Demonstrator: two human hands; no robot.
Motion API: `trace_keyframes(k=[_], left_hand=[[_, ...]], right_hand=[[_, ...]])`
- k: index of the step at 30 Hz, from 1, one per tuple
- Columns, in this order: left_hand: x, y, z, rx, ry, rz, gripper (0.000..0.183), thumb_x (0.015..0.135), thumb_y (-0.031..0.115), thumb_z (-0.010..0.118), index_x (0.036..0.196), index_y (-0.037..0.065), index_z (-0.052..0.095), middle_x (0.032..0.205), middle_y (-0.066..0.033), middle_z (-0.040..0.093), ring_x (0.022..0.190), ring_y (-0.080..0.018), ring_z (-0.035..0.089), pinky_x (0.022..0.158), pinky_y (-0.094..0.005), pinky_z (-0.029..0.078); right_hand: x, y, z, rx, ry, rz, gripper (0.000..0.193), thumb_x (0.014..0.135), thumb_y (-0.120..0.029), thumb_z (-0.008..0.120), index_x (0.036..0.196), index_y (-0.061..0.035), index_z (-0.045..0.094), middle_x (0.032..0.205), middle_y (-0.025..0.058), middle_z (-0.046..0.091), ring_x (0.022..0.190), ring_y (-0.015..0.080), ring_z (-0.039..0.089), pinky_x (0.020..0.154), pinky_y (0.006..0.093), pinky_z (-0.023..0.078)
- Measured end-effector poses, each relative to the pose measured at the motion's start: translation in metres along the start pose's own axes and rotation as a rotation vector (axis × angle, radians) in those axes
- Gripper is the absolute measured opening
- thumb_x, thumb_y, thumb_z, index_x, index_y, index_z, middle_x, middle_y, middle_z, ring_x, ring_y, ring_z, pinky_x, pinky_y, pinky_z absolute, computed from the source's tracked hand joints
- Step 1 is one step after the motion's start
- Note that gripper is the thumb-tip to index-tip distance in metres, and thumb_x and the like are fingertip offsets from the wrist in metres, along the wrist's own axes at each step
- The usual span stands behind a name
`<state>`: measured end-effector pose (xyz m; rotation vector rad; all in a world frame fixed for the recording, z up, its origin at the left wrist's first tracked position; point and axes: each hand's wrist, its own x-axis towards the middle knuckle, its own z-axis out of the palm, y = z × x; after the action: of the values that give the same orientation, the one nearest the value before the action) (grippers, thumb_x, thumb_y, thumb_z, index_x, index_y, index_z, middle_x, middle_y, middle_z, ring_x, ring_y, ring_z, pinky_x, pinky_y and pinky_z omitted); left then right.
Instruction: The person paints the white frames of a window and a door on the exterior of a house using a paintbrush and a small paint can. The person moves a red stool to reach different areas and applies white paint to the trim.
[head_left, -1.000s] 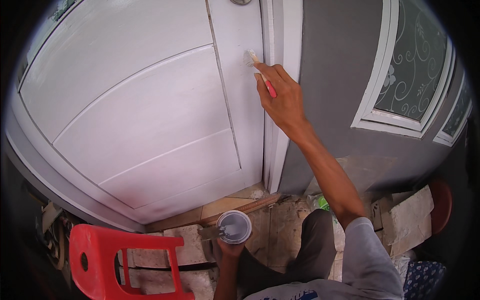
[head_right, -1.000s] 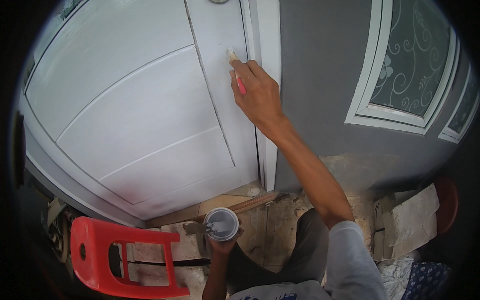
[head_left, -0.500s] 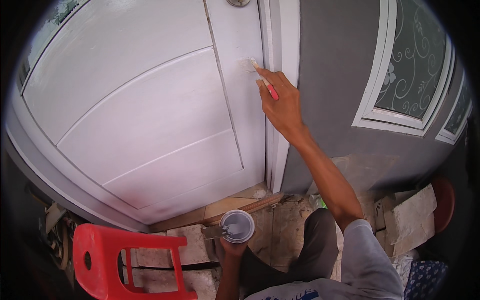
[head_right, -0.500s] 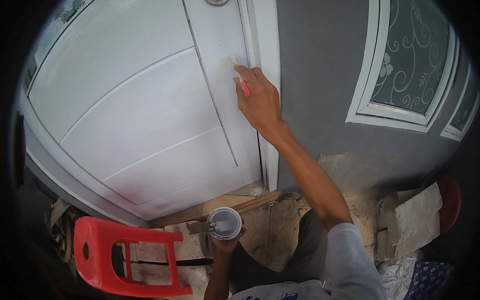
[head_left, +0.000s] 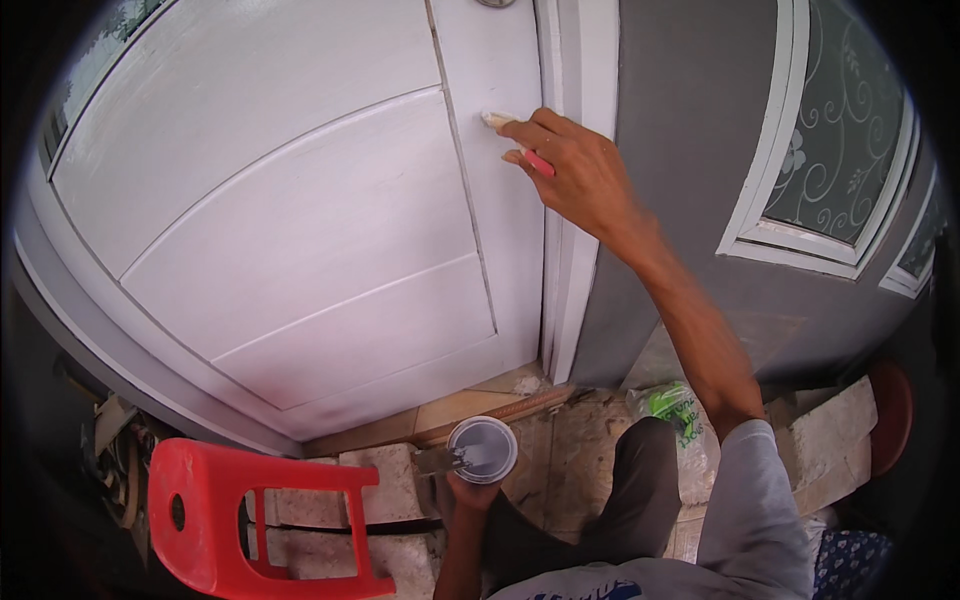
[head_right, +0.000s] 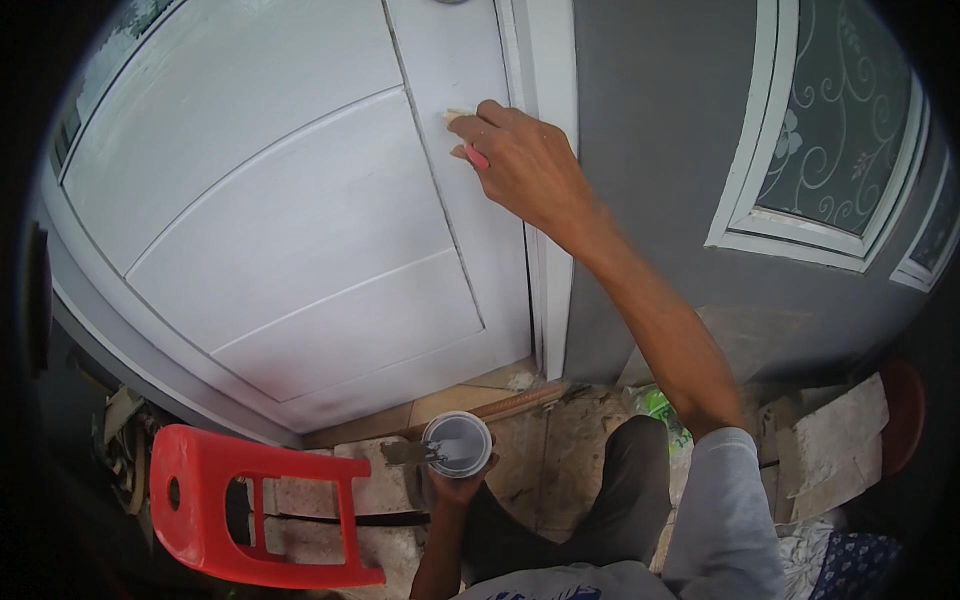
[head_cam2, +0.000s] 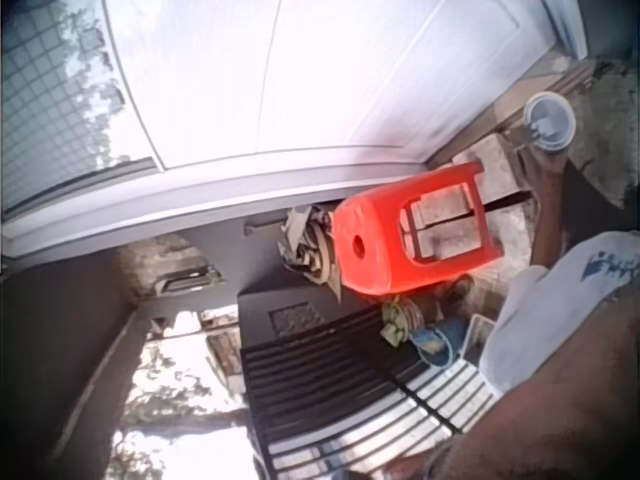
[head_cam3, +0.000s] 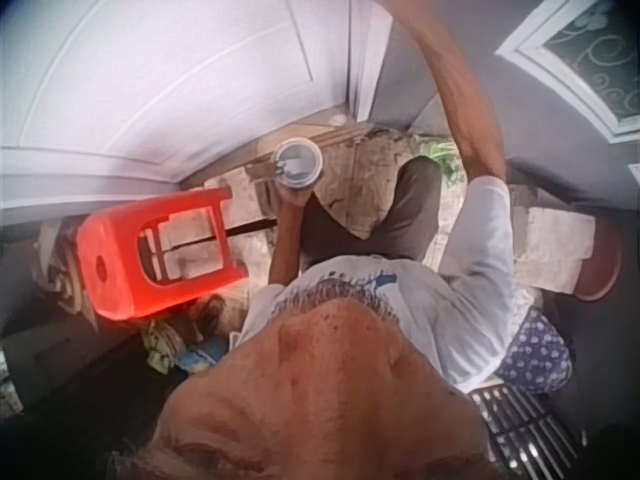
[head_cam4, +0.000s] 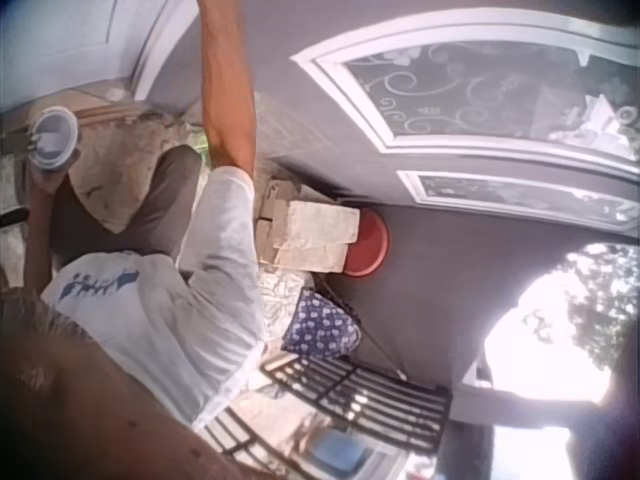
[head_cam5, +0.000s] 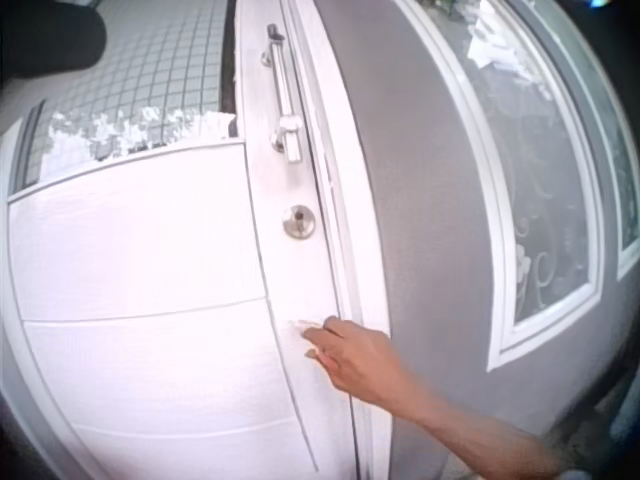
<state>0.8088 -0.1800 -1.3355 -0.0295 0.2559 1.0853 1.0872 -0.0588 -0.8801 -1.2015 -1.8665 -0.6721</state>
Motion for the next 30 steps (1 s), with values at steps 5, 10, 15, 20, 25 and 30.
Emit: trace_keyframes(k=[5,10,15,20,25,30], left_hand=[[0.010,-0.002,-0.011,-0.121,-0.024,-0.003,0.067,0.096,0.061,0.052,0.143,0.014,0.053,0.144,-0.0180,0.055,0.132,-0.0495,0.051,0.096,-0.0689,0.048],[0.010,0.002,-0.019,-0.141,-0.040,-0.036,0.068,0.096,0.061,0.052,0.147,0.015,0.050,0.150,-0.0176,0.051,0.138,-0.0487,0.046,0.101,-0.0728,0.044],[0.010,0.001,-0.025,-0.093,-0.049,-0.036,0.070,0.096,0.063,0.051,0.148,0.017,0.048,0.152,-0.0151,0.049,0.140,-0.0473,0.044,0.105,-0.0747,0.039],[0.014,0.000,-0.034,0.074,0.012,0.049,0.071,0.095,0.066,0.049,0.148,0.018,0.049,0.151,-0.0143,0.051,0.139,-0.0471,0.045,0.104,-0.0750,0.039],[0.012,0.002,-0.022,-0.074,-0.030,-0.024,0.072,0.095,0.066,0.049,0.146,0.015,0.050,0.148,-0.0180,0.052,0.135,-0.0476,0.049,0.102,-0.0744,0.041],[0.010,0.001,-0.015,-0.070,-0.008,-0.024,0.073,0.094,0.066,0.049,0.144,0.013,0.051,0.144,-0.0204,0.055,0.131,-0.0482,0.053,0.100,-0.0736,0.044]], right_hand=[[0.007,-0.002,0.002,-0.004,0.190,-0.089,0.025,0.094,-0.015,0.072,0.117,-0.0067,0.070,0.098,0.0077,0.066,0.077,0.0271,0.067,0.066,0.0374,0.057],[-0.070,-0.007,0.029,0.011,-0.428,0.011,0.023,0.093,-0.016,0.072,0.113,-0.0051,0.071,0.091,0.0088,0.065,0.077,0.0263,0.067,0.067,0.0384,0.058],[-0.014,0.011,0.001,0.025,-0.077,0.015,0.023,0.093,-0.016,0.072,0.114,-0.0051,0.072,0.091,0.0087,0.066,0.078,0.0271,0.067,0.070,0.0385,0.059],[-0.009,0.008,-0.004,-0.029,0.136,-0.039,0.024,0.095,-0.016,0.070,0.116,-0.0059,0.072,0.093,0.0081,0.067,0.081,0.0275,0.069,0.073,0.0384,0.059],[-0.068,0.004,0.017,0.000,-0.436,0.047,0.024,0.094,-0.013,0.070,0.118,-0.0065,0.071,0.096,0.0075,0.067,0.085,0.0273,0.069,0.073,0.0379,0.060],[-0.017,0.008,0.001,0.085,-0.053,0.014,0.024,0.095,-0.014,0.070,0.118,-0.0060,0.070,0.097,0.0076,0.066,0.083,0.0264,0.068,0.070,0.0377,0.059]])
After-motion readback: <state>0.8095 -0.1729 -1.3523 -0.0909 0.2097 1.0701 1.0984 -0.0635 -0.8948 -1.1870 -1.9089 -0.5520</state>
